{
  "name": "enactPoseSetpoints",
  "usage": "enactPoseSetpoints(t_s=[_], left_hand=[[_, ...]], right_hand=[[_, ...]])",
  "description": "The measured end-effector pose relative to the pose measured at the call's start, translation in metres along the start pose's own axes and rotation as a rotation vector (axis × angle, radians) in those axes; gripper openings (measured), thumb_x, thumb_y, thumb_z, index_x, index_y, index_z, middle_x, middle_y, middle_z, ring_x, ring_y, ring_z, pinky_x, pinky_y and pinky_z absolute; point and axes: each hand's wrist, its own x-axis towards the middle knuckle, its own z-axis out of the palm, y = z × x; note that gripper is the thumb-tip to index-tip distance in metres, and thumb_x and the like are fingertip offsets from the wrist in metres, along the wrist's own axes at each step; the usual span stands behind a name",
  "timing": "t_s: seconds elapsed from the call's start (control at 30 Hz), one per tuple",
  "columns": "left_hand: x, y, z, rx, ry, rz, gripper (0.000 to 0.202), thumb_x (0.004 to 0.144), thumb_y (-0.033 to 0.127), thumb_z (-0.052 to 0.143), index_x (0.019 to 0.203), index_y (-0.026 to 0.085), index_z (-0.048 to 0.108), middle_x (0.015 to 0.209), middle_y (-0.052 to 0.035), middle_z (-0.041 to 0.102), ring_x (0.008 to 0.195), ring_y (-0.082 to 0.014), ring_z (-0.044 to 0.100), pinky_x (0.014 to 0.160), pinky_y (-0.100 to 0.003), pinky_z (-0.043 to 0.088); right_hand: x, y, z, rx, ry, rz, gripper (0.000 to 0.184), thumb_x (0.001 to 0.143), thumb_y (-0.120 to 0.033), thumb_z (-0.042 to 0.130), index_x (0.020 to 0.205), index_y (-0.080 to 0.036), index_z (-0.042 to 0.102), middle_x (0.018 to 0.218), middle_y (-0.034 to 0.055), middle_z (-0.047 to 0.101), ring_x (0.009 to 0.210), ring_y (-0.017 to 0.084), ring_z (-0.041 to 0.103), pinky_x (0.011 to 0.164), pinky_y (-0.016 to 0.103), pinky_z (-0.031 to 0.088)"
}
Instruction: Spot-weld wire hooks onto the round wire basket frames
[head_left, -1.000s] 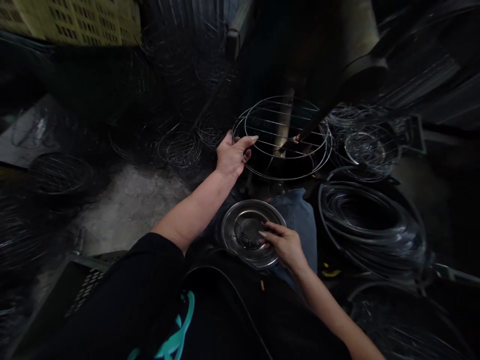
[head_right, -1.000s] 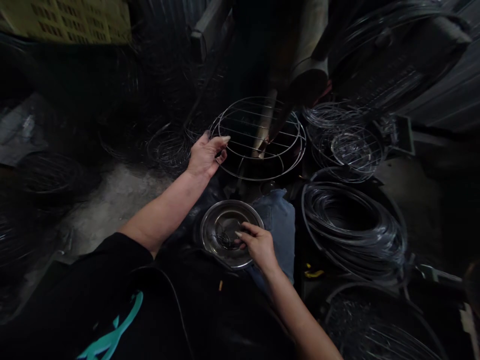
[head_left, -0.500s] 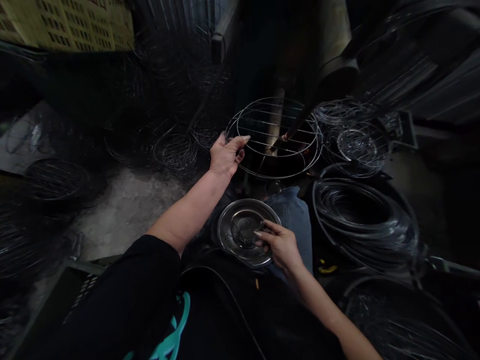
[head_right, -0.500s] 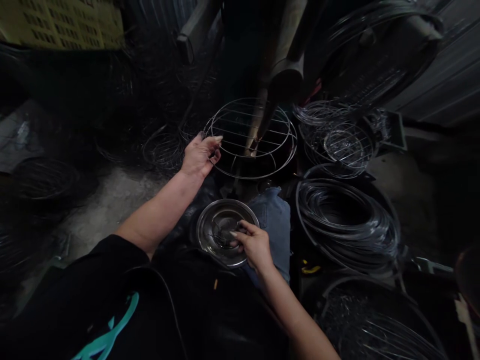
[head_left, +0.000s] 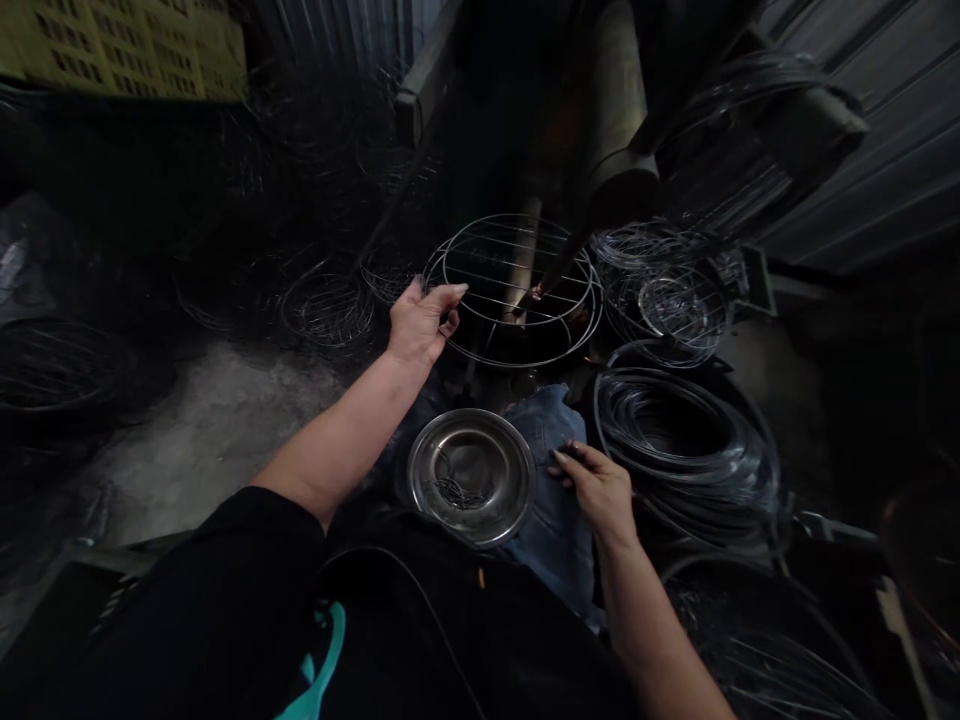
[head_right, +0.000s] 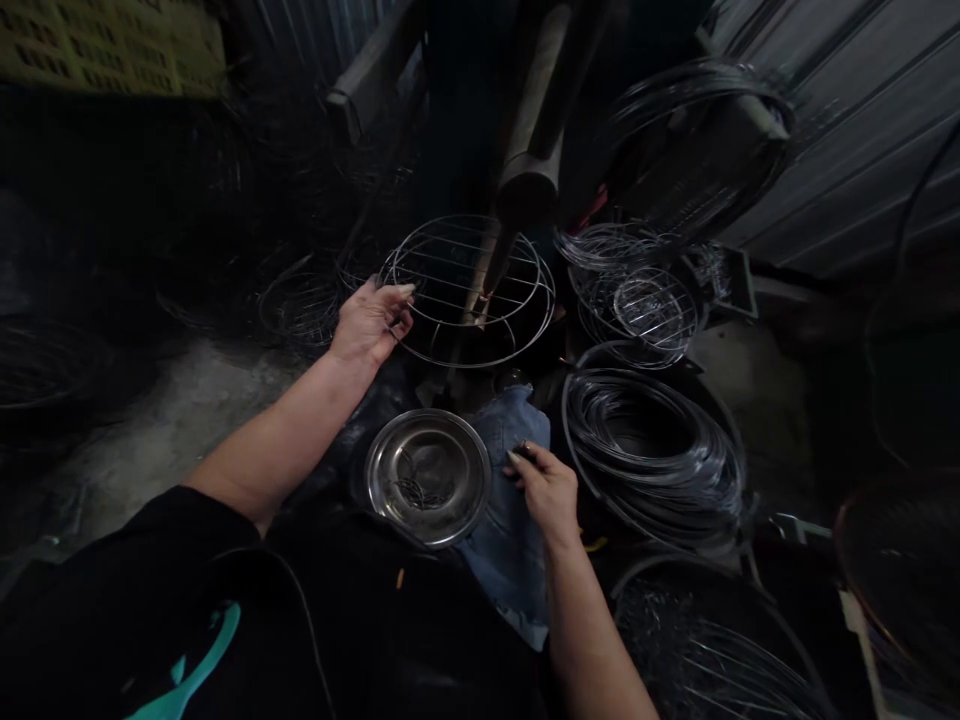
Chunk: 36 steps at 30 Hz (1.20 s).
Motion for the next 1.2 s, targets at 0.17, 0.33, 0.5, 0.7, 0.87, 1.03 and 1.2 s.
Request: enactPoseSetpoints(t_s=[0.17,0.33,0.5,0.7,0.87,1.03,1.2], left_hand=[[0.003,0.0,0.002,-0.015,0.044,-0.011,0.045,0.052,0.009,0.079,0.084,0.021,0.05,0.064,0.0079,0.057,0.06,-0.0077,0.058,0.052,-0.017,0.042],[0.009,-0.003,0.001,-0.013,0.033,-0.001,0.043,0.052,0.01,0.079,0.08,0.021,0.048,0.063,0.0073,0.058,0.059,-0.0081,0.059,0.05,-0.016,0.042],[0.01,-0.004,0.0,0.004,0.057,0.001,0.043,0.053,0.011,0.079,0.079,0.021,0.047,0.064,0.0073,0.059,0.061,-0.0088,0.061,0.051,-0.016,0.044],[0.01,-0.004,0.0,-0.01,0.045,-0.004,0.044,0.053,0.009,0.078,0.078,0.021,0.044,0.064,0.0066,0.058,0.061,-0.0096,0.062,0.05,-0.016,0.044],[0.01,-0.001,-0.002,-0.012,0.051,-0.015,0.047,0.054,0.008,0.076,0.087,0.021,0.045,0.064,0.0072,0.058,0.058,-0.0082,0.059,0.051,-0.017,0.042],[0.008,0.004,-0.003,-0.001,0.052,-0.033,0.049,0.052,0.008,0.077,0.088,0.019,0.047,0.064,0.006,0.058,0.059,-0.0079,0.057,0.053,-0.018,0.042],[0.01,0.007,-0.005,0.017,0.011,-0.007,0.049,0.048,0.011,0.081,0.084,0.018,0.049,0.067,0.0045,0.059,0.062,-0.008,0.057,0.053,-0.017,0.042]], right_hand=[[0.005,-0.002,-0.004,0.16,0.108,-0.009,0.041,0.046,-0.03,0.087,0.077,-0.014,0.066,0.052,-0.0017,0.063,0.044,0.017,0.064,0.035,0.02,0.041],[0.008,0.0,-0.01,0.184,0.081,0.007,0.041,0.048,-0.03,0.086,0.078,-0.015,0.061,0.048,-0.0036,0.061,0.044,0.017,0.064,0.037,0.019,0.042],[0.008,-0.002,-0.011,0.161,0.042,0.019,0.035,0.053,-0.031,0.082,0.074,-0.016,0.059,0.049,-0.0036,0.061,0.041,0.011,0.059,0.037,0.017,0.04],[0.004,-0.004,-0.012,0.211,0.014,0.015,0.034,0.054,-0.033,0.083,0.072,-0.016,0.061,0.059,-0.0008,0.067,0.048,0.013,0.064,0.043,0.019,0.045],[0.005,-0.014,-0.008,0.322,0.003,0.067,0.04,0.045,-0.028,0.089,0.078,-0.015,0.069,0.063,0.003,0.071,0.051,0.017,0.067,0.044,0.022,0.049],[0.026,-0.064,0.023,0.369,-0.171,-0.115,0.032,0.053,-0.028,0.089,0.079,-0.016,0.074,0.069,0.0054,0.073,0.058,0.019,0.07,0.051,0.026,0.054],[0.043,-0.116,0.071,0.461,-0.266,-0.299,0.023,0.057,-0.028,0.086,0.075,-0.018,0.075,0.076,0.0044,0.074,0.068,0.02,0.072,0.058,0.027,0.058]])
